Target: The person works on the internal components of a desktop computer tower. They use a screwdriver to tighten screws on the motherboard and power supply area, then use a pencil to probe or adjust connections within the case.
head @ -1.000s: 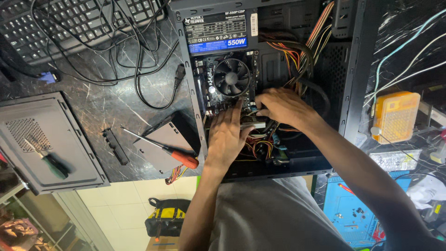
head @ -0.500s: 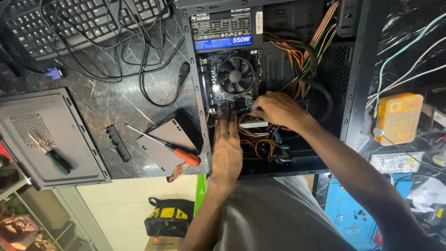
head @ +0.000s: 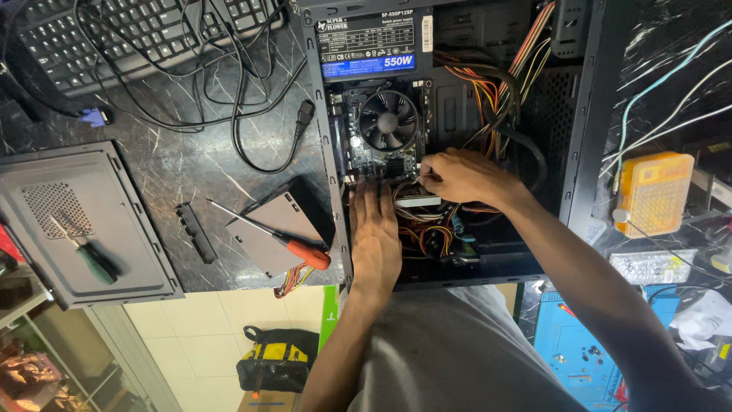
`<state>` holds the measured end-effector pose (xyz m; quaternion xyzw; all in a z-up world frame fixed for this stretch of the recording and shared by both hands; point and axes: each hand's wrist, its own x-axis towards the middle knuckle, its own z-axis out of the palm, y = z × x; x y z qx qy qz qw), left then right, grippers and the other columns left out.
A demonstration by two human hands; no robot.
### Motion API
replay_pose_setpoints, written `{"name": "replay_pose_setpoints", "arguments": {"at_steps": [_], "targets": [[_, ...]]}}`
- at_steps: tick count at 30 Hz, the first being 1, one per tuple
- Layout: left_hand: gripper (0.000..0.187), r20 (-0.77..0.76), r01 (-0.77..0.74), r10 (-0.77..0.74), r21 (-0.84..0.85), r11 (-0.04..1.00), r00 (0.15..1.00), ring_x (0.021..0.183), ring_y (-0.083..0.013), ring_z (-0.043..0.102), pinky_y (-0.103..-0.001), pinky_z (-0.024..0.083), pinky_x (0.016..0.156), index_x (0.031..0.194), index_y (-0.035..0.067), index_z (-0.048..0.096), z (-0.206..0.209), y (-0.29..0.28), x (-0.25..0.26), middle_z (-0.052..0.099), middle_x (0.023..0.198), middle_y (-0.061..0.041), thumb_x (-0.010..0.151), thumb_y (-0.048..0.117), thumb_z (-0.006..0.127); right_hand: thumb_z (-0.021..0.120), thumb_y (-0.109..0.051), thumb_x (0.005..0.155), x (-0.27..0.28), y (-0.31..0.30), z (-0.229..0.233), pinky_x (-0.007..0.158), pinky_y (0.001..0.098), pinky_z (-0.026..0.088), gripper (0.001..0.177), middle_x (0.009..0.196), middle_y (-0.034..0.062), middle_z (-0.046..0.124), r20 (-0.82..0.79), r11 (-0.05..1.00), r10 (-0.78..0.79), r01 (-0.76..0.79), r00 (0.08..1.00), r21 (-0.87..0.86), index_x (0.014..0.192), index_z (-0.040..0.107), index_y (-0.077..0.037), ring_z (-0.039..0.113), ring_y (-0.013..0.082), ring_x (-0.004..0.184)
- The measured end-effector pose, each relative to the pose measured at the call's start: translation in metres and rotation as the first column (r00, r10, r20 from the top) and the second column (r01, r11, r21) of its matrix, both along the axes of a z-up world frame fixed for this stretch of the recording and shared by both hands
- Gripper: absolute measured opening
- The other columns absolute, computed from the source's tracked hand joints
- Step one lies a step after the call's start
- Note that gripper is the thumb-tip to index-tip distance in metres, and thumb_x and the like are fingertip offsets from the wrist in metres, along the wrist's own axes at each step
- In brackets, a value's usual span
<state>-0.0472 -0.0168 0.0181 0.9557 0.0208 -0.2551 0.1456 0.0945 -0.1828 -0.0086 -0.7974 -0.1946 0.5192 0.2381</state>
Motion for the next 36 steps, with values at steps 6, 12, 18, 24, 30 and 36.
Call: {"name": "replay_pose_setpoints", "arguments": {"at_steps": [6,12,18,24,30,36], "targets": [[0.073,-0.008,0.083,-0.083,-0.021,0.996,0.997,0.143,-0.038,0.042,-0.049,0.026,0.126,0.151,0.002,0.043,-0.015,0.0,0.008,0.051,0.142,-0.021,0.081,-0.009,0.06,0.071,-0.037,0.091,0.003,-0.006,-0.008,0.075,0.0525,0.054,0.023,0.077,0.012,0.07,0.147,0.994,0.014,0.002,0.989,-0.111,0.1,0.063,-0.017,0.073,0.041,0.084],[0.074,-0.069,0.097,-0.1,-0.049,0.994,0.993,0.143,-0.0332,0.043,-0.049,0.024,0.126,0.153,0.008,0.041,-0.035,0.002,0.002,0.054,0.143,-0.015,0.082,-0.008,0.058,0.074,-0.03,0.089,-0.014,0.004,-0.025,0.076,0.0536,0.056,0.039,0.081,0.0193,0.074,0.306,0.975,0.111,-0.043,0.946,-0.218,0.121,0.063,-0.01,0.075,0.0427,0.086],[0.072,0.03,0.068,-0.067,-0.061,0.996,0.997,0.136,-0.0322,0.049,-0.049,0.03,0.123,0.147,0.007,0.048,-0.038,0.002,-0.001,0.059,0.136,-0.015,0.077,-0.004,0.063,0.079,-0.042,0.083,-0.02,0.004,-0.035,0.077,0.0565,0.056,0.069,0.087,0.0207,0.076,0.357,0.952,0.15,-0.036,0.922,-0.305,0.137,0.056,-0.006,0.075,0.0448,0.089],[0.07,0.081,0.073,-0.068,-0.062,0.995,0.994,0.131,-0.0331,0.053,-0.05,0.035,0.119,0.146,0.006,0.049,-0.034,0.002,0.0,0.062,0.133,-0.016,0.077,-0.003,0.062,0.08,-0.039,0.085,-0.019,0.01,-0.025,0.08,0.0543,0.056,0.064,0.09,0.0214,0.076,0.358,0.941,0.195,-0.071,0.913,-0.33,0.135,0.062,-0.002,0.075,0.0443,0.094],[0.067,0.109,0.081,-0.073,-0.067,0.995,0.991,0.129,-0.033,0.054,-0.05,0.035,0.119,0.143,0.004,0.051,-0.03,0.004,0.0,0.064,0.127,-0.016,0.078,-0.003,0.062,0.082,-0.042,0.081,-0.016,0.012,-0.036,0.074,0.0475,0.058,0.043,0.081,0.016,0.077,0.414,0.943,0.252,-0.126,0.875,-0.308,0.103,0.078,-0.006,0.077,0.0377,0.085],[0.063,0.099,0.094,-0.092,-0.019,0.995,0.991,0.128,-0.0309,0.053,-0.05,0.038,0.116,0.141,0.007,0.051,-0.04,0.003,-0.004,0.063,0.128,-0.014,0.08,0.0,0.062,0.083,-0.042,0.077,-0.008,0.011,-0.042,0.067,0.0476,0.057,0.037,0.074,0.0161,0.075,0.43,0.953,0.251,-0.143,0.867,-0.267,0.083,0.078,-0.006,0.077,0.0389,0.079]]}}
